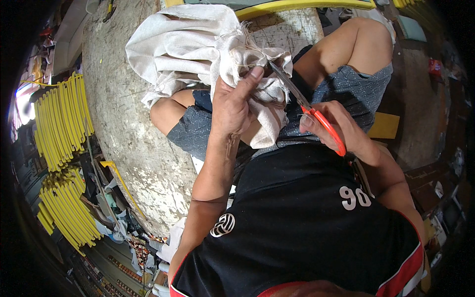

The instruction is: The person sits cross-legged on the floor and uses red-handled scissors to cut a piece of white fabric. They hold the fabric with one hand and cut along its edge with the other, then unfold and inspect the cut piece.

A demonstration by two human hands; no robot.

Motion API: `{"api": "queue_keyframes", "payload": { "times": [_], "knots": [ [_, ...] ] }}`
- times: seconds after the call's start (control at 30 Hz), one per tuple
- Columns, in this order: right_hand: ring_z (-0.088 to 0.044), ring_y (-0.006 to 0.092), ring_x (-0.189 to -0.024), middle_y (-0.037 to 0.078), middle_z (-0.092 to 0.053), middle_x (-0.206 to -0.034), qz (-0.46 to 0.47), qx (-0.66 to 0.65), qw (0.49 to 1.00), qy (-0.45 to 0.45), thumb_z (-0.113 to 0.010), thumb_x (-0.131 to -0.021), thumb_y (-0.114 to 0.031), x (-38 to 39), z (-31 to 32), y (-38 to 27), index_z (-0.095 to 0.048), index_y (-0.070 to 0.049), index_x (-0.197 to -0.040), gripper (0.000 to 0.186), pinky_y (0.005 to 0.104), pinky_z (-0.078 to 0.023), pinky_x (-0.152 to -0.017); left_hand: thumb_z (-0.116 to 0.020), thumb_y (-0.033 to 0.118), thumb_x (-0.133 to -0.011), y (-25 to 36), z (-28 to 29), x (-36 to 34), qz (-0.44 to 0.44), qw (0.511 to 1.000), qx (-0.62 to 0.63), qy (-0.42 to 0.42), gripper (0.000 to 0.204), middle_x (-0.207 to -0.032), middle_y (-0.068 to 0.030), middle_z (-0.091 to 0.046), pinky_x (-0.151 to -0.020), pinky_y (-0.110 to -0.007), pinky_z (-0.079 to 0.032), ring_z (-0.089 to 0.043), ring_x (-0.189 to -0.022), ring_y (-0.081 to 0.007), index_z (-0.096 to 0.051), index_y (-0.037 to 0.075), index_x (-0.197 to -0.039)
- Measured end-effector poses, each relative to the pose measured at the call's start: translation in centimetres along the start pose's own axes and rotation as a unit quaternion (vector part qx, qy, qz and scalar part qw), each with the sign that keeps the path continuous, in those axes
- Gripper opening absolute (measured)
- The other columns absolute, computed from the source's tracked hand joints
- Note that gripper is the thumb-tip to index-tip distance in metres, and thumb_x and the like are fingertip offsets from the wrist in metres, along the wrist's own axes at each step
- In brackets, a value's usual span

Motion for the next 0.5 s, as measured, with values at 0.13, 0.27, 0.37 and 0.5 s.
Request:
{"api": "queue_keyframes", "payload": {
  "times": [0.13,0.27,0.37,0.5],
  "knots": [
    [-0.062,0.0123,-0.062,0.006,-0.062,-0.066,0.02,-0.032,0.999,0.023,-0.07,-0.094,-0.034,0.4,-0.5,1.2,-0.062,0.004,-0.078,0.042,0.0282,-0.052,-0.059,-0.058,0.001,-0.095,-0.1,0.3,-0.1,0.003,1.0,0.011,-0.005,0.032,-0.113,-0.0171,-0.069,-0.085,-0.039,-0.061,-0.07,-0.102,-0.0251,-0.054,-0.003,-0.127],
    [-0.063,0.0126,-0.062,0.007,-0.065,-0.066,-0.119,-0.027,0.986,-0.112,-0.065,-0.096,-0.041,-0.5,-0.7,0.2,-0.068,0.004,-0.081,0.047,0.0283,-0.051,-0.059,-0.058,0.001,-0.095,-0.1,0.2,0.0,-0.002,1.0,0.015,0.005,0.033,-0.113,-0.0176,-0.069,-0.085,-0.038,-0.061,-0.07,-0.102,-0.025,-0.053,-0.003,-0.127],
    [-0.06,0.0123,-0.056,0.006,-0.061,-0.062,-0.136,-0.027,0.981,-0.134,-0.056,-0.097,-0.053,-0.7,-1.0,0.0,-0.068,0.002,-0.079,0.059,0.0278,-0.048,-0.054,-0.058,0.001,-0.095,0.1,0.0,0.0,-0.01,1.0,0.012,0.003,0.033,-0.113,-0.0178,-0.069,-0.085,-0.038,-0.061,-0.07,-0.102,-0.025,-0.053,-0.003,-0.127],
    [-0.053,0.0115,-0.045,0.003,-0.05,-0.051,-0.104,-0.004,0.986,-0.132,-0.043,-0.097,-0.067,-0.7,-1.2,0.3,-0.064,-0.001,-0.075,0.072,0.0271,-0.042,-0.044,-0.057,0.002,-0.096,0.0,0.2,-0.1,-0.011,1.0,0.001,0.0,0.032,-0.113,-0.0177,-0.069,-0.086,-0.038,-0.06,-0.07,-0.102,-0.0253,-0.053,-0.003,-0.127]
  ]
}}
Point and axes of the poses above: each hand's wrist, its own x-axis away from the middle knuckle, its own z-axis out of the back of the hand, y = z × x, the point moved 7 cm from there along -x, towards the middle knuckle
